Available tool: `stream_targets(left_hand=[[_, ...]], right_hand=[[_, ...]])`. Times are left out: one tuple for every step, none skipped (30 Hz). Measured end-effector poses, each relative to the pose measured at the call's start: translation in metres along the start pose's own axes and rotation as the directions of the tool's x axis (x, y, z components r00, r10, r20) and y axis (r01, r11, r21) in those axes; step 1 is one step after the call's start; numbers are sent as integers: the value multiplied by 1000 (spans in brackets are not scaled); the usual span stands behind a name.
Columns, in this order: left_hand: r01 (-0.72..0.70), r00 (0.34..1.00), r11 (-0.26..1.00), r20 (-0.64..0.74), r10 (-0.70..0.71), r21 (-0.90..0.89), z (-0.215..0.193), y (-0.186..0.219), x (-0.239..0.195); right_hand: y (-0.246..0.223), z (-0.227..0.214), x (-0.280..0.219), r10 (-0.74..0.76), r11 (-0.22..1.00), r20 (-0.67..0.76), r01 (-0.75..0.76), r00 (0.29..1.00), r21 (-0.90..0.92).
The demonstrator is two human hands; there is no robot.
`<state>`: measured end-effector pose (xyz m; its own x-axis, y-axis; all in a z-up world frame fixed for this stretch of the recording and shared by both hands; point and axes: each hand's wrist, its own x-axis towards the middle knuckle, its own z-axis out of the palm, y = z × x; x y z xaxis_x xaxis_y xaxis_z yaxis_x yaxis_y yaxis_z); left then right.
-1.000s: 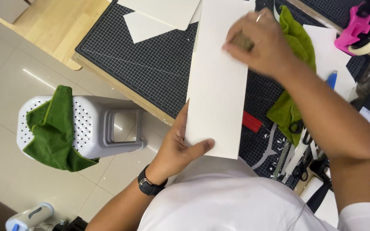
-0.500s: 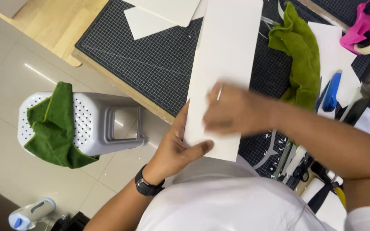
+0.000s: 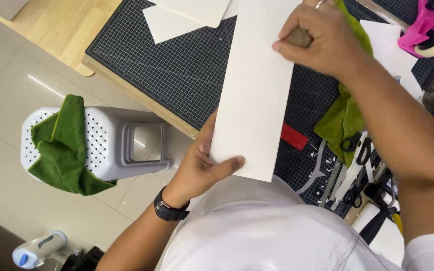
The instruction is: Smoothing the edges of a white box with a scraper and trimming excess material with scissors on a cutting mat.
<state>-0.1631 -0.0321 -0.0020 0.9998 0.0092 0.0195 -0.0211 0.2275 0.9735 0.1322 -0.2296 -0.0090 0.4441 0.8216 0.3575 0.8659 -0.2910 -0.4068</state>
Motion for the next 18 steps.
stream_targets(left_hand=[[-4, 1000, 1000, 0, 4, 0, 0, 1, -1], [-12, 1000, 1000, -1, 12, 2, 1, 2, -2], [-18, 1000, 1000, -3, 18, 5, 1, 4, -2], [-20, 1000, 1000, -5, 20, 6, 1, 3, 0], [-26, 1000, 999, 9, 25, 43, 0, 2, -2], [-32, 999, 996, 23, 30, 79, 0, 1, -4], [-20, 999, 997, 27, 18, 73, -1, -1, -4], [-17, 1000, 996, 20, 16, 89, -2, -2, -5], [-38, 999, 992, 4, 38, 118, -6, -3, -1], [-49, 999, 991, -2, 50, 126, -5, -2, -3], [-46, 999, 991, -2, 46, 125, -4, -1, -3], [-42, 999, 991, -3, 43, 123, -2, -1, -3], [-37, 999, 992, -7, 38, 123, -3, 0, -2], [-31, 999, 991, -21, 35, 130, -3, 0, 0], [-20, 999, 990, -35, 25, 138, -4, 0, -2], [-11, 999, 990, -37, 16, 138, -5, 0, -4], [-8, 999, 989, -47, 15, 146, -5, 0, -2], [-5, 998, 988, -56, 14, 155, -4, 0, -1]], right_hand=[[-33, 7, -9, -3, 1000, -1, 3, 1000, -3], [-65, 15, -18, 7, 990, 231, -39, 973, 134], [-96, 23, -27, -23, 960, 450, -106, 893, 260], [-99, 20, -22, -26, 960, 450, -103, 893, 260], [-103, 19, -20, -150, 956, 469, 6, 870, 294], [-108, 19, -18, -271, 937, 483, 113, 833, 331], [-81, 12, -16, -262, 937, 486, 99, 834, 335], [-53, 5, -14, -105, 976, 314, 37, 943, 216], [-22, -2, -2, 13, 995, 98, -23, 995, 101], [-44, -1, 3, 0, 995, 92, -9, 996, 99], [-64, -1, 4, 115, 990, 241, -132, 964, 54], [-84, -1, 5, 230, 969, 378, -245, 897, -7], [-104, 8, -6, 229, 969, 382, -246, 895, -4], [-123, 17, -17, -142, 971, 292, 75, 946, 229], [-144, 28, -30, -475, 822, 120, 391, 872, 413], [-116, 22, -19, -472, 821, 119, 386, 874, 421], [-86, 14, -8, -262, 935, 255, 179, 931, 306], [-57, 5, 3, -26, 986, 359, -34, 933, 161]])
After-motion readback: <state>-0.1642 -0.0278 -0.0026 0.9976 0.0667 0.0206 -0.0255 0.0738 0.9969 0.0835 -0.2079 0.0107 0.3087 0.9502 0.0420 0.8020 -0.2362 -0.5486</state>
